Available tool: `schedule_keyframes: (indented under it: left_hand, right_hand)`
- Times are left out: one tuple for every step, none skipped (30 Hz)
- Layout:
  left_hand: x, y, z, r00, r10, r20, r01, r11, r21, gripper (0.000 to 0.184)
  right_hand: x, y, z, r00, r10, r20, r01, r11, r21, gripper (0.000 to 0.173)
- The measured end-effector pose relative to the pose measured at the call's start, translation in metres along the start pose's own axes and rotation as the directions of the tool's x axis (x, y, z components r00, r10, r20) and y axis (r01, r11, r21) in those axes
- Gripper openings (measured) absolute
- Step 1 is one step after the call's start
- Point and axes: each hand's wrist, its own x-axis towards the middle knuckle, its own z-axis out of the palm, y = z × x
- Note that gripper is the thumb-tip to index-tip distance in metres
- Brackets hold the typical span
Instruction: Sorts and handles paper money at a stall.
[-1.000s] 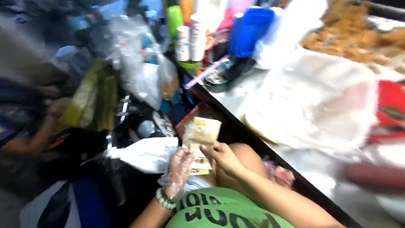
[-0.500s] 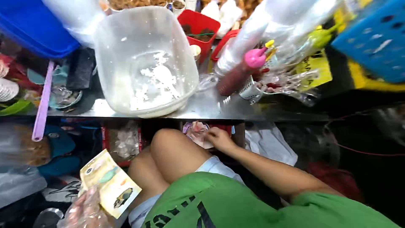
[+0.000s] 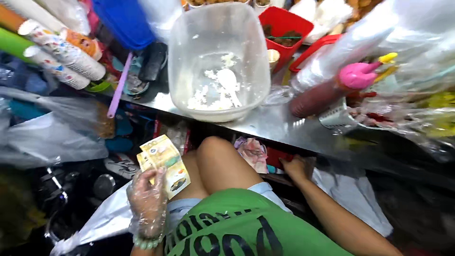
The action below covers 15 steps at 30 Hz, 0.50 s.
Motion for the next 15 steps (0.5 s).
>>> schedule_keyframes:
  left_hand:
    - [0.0, -0.003, -0.001, 1.0, 0.029, -0.004, -0.029, 0.999, 0.024, 0.02]
    - [0.0, -0.005, -0.001, 0.999, 0.049, -0.007, -0.049, 0.998, 0.04, 0.019]
    - [0.0, -0.006, -0.001, 0.998, 0.059, -0.008, -0.059, 0.997, 0.045, 0.018]
    - [0.0, -0.006, -0.001, 0.998, 0.062, -0.003, -0.061, 0.997, 0.039, 0.018]
    - [0.0, -0.005, 0.0, 0.998, 0.065, -0.001, -0.065, 0.997, 0.036, 0.018]
    - [0.0, -0.002, 0.001, 0.998, 0.065, 0.004, -0.065, 0.997, 0.029, 0.017]
    - [-0.001, 0.001, 0.001, 0.998, 0.065, 0.01, -0.066, 0.998, 0.015, 0.016]
    - [-0.001, 0.003, 0.001, 0.997, 0.071, 0.014, -0.071, 0.997, -0.003, 0.015]
    - [-0.001, 0.005, 0.001, 0.997, 0.075, 0.022, -0.074, 0.997, -0.03, 0.014]
    - [-0.001, 0.006, 0.001, 0.996, 0.08, 0.033, -0.077, 0.995, -0.066, 0.013]
    - [-0.002, 0.008, 0.001, 0.995, 0.091, 0.04, -0.087, 0.991, -0.105, 0.013]
    - [-0.002, 0.009, 0.003, 0.993, 0.113, 0.043, -0.105, 0.983, -0.15, 0.011]
    - [-0.004, 0.011, 0.004, 0.989, 0.136, 0.053, -0.123, 0.971, -0.205, 0.01]
    - [-0.006, 0.015, 0.005, 0.985, 0.159, 0.069, -0.136, 0.957, -0.256, 0.009]
    - [-0.009, 0.018, 0.006, 0.978, 0.192, 0.086, -0.16, 0.945, -0.286, 0.009]
  right_hand:
    - [-0.002, 0.0, -0.001, 1.0, 0.0, -0.013, 0.0, 1.0, -0.004, 0.067]
    - [-0.003, 0.001, -0.002, 1.0, -0.001, -0.025, 0.0, 1.0, -0.008, 0.069]
    - [-0.005, 0.0, -0.003, 0.999, -0.006, -0.033, 0.006, 1.0, -0.009, 0.069]
    - [-0.007, 0.001, -0.004, 1.0, -0.015, -0.026, 0.015, 1.0, -0.013, 0.07]
    - [-0.01, 0.001, -0.007, 0.999, -0.041, 0.0, 0.041, 0.999, -0.035, 0.07]
    - [-0.015, 0.0, -0.01, 0.994, -0.098, 0.038, 0.1, 0.993, -0.068, 0.067]
    - [-0.021, -0.003, -0.014, 0.979, -0.186, 0.083, 0.194, 0.976, -0.098, 0.061]
    - [-0.029, -0.009, -0.017, 0.945, -0.301, 0.125, 0.315, 0.942, -0.112, 0.049]
    - [-0.038, -0.019, -0.02, 0.89, -0.43, 0.154, 0.446, 0.891, -0.09, 0.037]
    - [-0.048, -0.03, -0.022, 0.815, -0.559, 0.156, 0.57, 0.821, -0.035, 0.029]
    - [-0.058, -0.044, -0.023, 0.717, -0.684, 0.134, 0.686, 0.727, 0.037, 0.027]
    - [-0.068, -0.061, -0.023, 0.618, -0.777, 0.12, 0.769, 0.629, 0.113, 0.028]
    - [-0.077, -0.079, -0.023, 0.522, -0.845, 0.119, 0.823, 0.535, 0.192, 0.029]
    - [-0.087, -0.098, -0.021, 0.435, -0.89, 0.136, 0.841, 0.456, 0.292, 0.03]
    - [-0.094, -0.116, -0.018, 0.354, -0.919, 0.174, 0.823, 0.394, 0.409, 0.03]
